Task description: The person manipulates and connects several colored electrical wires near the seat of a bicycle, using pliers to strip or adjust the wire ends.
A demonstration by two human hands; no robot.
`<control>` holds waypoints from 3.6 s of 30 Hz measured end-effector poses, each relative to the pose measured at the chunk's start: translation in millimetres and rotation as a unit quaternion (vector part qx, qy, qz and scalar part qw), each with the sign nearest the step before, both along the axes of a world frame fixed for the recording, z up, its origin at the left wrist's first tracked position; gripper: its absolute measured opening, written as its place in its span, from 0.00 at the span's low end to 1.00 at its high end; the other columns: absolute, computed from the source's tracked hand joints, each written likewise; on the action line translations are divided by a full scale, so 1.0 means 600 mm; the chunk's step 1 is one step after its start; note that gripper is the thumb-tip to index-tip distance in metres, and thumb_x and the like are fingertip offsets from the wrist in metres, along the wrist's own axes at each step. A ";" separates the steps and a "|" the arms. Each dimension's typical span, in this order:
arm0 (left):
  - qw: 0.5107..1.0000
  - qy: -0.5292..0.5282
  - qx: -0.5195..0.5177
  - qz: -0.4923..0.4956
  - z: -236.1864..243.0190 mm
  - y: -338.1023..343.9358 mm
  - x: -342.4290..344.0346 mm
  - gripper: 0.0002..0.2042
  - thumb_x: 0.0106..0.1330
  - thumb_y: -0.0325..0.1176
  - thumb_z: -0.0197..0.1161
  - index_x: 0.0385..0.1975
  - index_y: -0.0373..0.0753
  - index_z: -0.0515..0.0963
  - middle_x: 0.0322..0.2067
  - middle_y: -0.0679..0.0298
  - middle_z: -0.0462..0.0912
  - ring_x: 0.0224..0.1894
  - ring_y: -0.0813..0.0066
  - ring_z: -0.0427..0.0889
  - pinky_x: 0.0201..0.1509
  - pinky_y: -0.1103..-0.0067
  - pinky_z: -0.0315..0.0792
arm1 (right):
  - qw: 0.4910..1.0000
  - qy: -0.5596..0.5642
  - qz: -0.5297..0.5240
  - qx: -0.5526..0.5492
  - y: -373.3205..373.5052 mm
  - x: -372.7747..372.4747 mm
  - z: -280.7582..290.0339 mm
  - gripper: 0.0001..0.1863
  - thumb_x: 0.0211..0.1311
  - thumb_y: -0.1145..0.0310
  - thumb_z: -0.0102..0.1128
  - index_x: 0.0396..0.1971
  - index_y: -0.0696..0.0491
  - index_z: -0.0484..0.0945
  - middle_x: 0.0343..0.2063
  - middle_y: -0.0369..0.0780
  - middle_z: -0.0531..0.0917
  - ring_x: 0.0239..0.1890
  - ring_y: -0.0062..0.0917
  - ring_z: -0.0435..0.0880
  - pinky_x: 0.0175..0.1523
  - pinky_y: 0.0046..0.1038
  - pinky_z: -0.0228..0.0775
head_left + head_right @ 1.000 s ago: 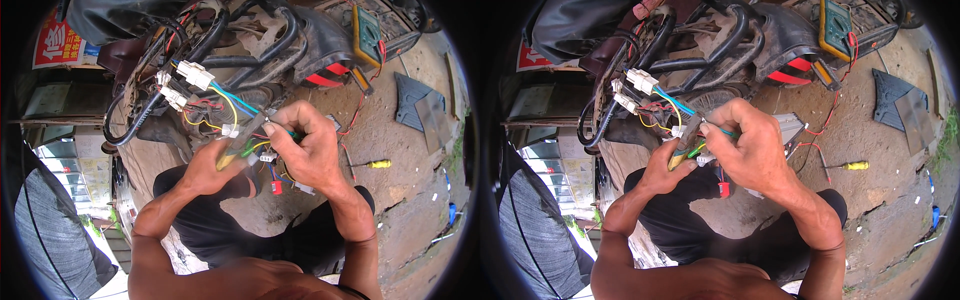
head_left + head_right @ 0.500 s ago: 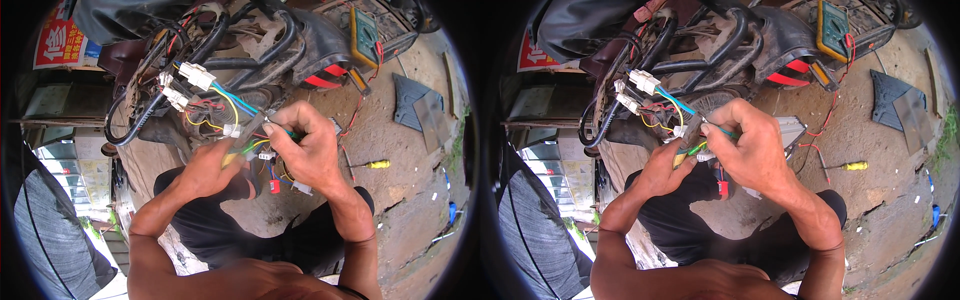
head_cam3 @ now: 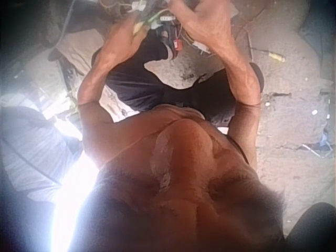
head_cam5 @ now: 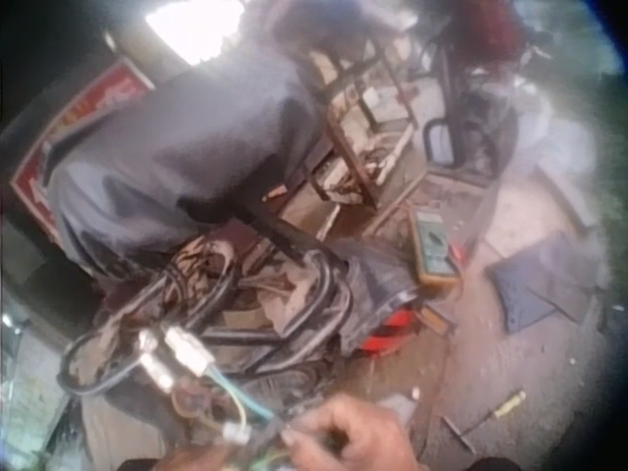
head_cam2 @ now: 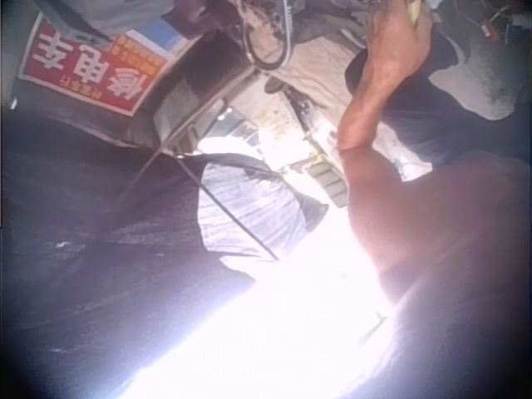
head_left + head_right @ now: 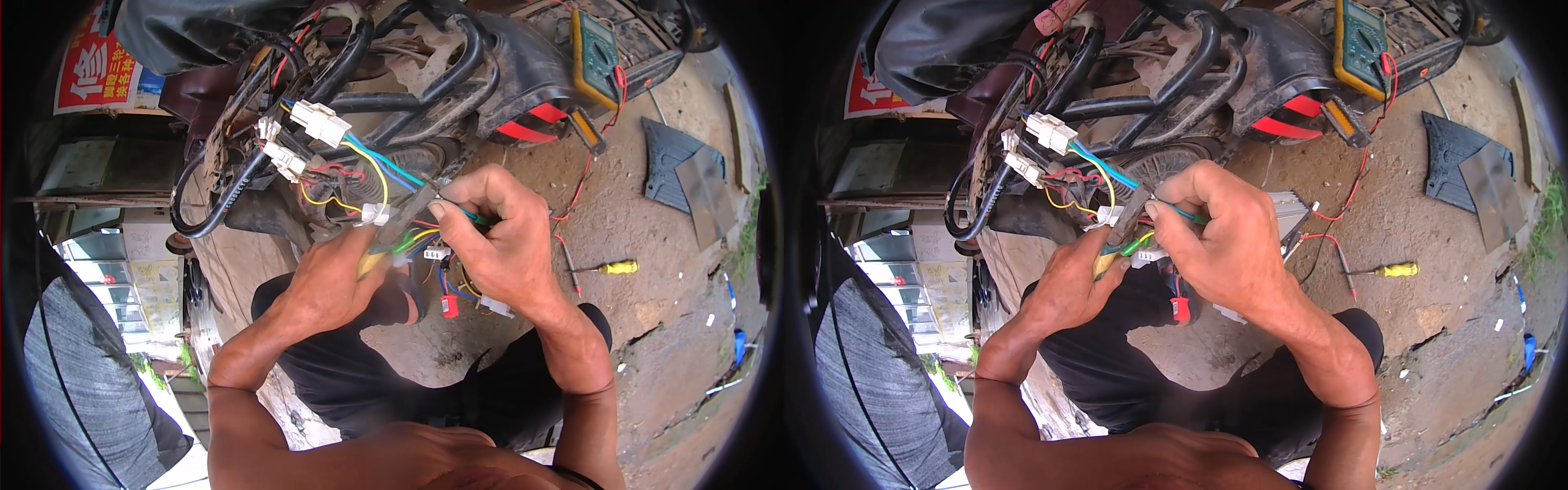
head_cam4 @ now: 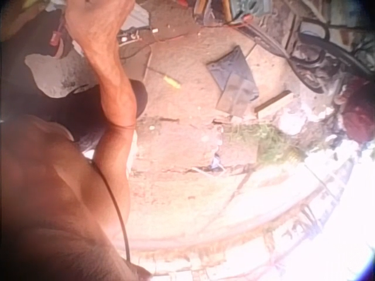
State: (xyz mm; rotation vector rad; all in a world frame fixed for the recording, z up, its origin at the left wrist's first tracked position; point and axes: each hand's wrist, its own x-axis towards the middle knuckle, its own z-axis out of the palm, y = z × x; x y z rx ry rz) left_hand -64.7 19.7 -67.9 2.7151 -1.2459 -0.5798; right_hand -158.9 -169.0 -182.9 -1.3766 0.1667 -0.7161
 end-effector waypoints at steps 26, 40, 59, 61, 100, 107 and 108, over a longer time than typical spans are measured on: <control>0.992 0.104 -0.028 0.058 -0.018 0.022 0.005 0.21 0.71 0.36 0.66 0.59 0.33 0.76 0.48 0.40 0.85 0.51 0.36 0.84 0.52 0.58 0.78 | 0.998 0.012 0.011 0.067 -0.006 0.008 -0.004 0.06 0.63 0.77 0.71 0.34 0.60 0.80 0.23 0.35 0.83 0.26 0.13 0.76 0.32 0.23 0.69; 0.964 0.248 0.059 -0.074 -0.079 0.162 -0.053 0.25 0.67 0.34 0.68 0.63 0.36 0.75 0.50 0.49 0.81 0.54 0.45 0.81 0.60 0.59 0.74 | 0.993 0.008 0.030 0.116 -0.007 0.036 -0.012 0.08 0.64 0.72 0.71 0.34 0.59 0.80 0.23 0.31 0.80 0.27 0.11 0.73 0.33 0.21 0.68; 0.932 0.156 0.140 -0.297 -0.557 0.106 -0.033 0.09 0.63 0.31 0.63 0.41 0.38 0.84 0.36 0.50 0.88 0.44 0.44 0.87 0.50 0.54 0.78 | 0.995 0.060 0.059 0.060 0.011 -0.003 -0.007 0.06 0.72 0.73 0.68 0.40 0.60 0.80 0.30 0.30 0.82 0.33 0.10 0.76 0.37 0.18 0.70; 0.923 0.155 0.160 -0.314 -0.574 0.095 -0.034 0.09 0.64 0.33 0.64 0.40 0.40 0.84 0.37 0.51 0.88 0.44 0.46 0.87 0.50 0.55 0.79 | 0.996 0.062 0.039 0.052 0.013 -0.004 -0.009 0.06 0.72 0.73 0.68 0.40 0.59 0.80 0.30 0.30 0.82 0.32 0.10 0.77 0.38 0.18 0.71; 0.835 0.298 -0.446 0.123 -0.053 -0.063 0.046 0.04 0.73 0.25 0.68 0.42 0.31 0.84 0.26 0.67 0.86 0.22 0.92 0.71 0.26 0.89 0.63 | 0.992 -0.019 -0.092 -0.088 0.064 0.010 -0.013 0.07 0.59 0.79 0.73 0.31 0.57 0.80 0.24 0.37 0.82 0.24 0.19 0.79 0.29 0.23 0.69; 0.820 0.317 -0.465 0.105 -0.053 -0.065 0.043 0.04 0.73 0.23 0.68 0.38 0.30 0.81 0.28 0.72 0.83 0.31 0.92 0.76 0.33 0.87 0.71 | 0.989 -0.021 -0.105 -0.100 0.061 0.014 -0.007 0.07 0.58 0.79 0.72 0.31 0.57 0.80 0.24 0.36 0.81 0.23 0.19 0.79 0.29 0.23 0.69; 0.820 0.317 -0.465 0.109 -0.053 -0.065 0.044 0.04 0.73 0.23 0.68 0.37 0.30 0.80 0.27 0.72 0.83 0.31 0.93 0.75 0.32 0.87 0.70 | 0.989 -0.021 -0.105 -0.100 0.060 0.015 -0.007 0.07 0.58 0.79 0.72 0.31 0.57 0.80 0.24 0.36 0.81 0.23 0.19 0.79 0.29 0.23 0.69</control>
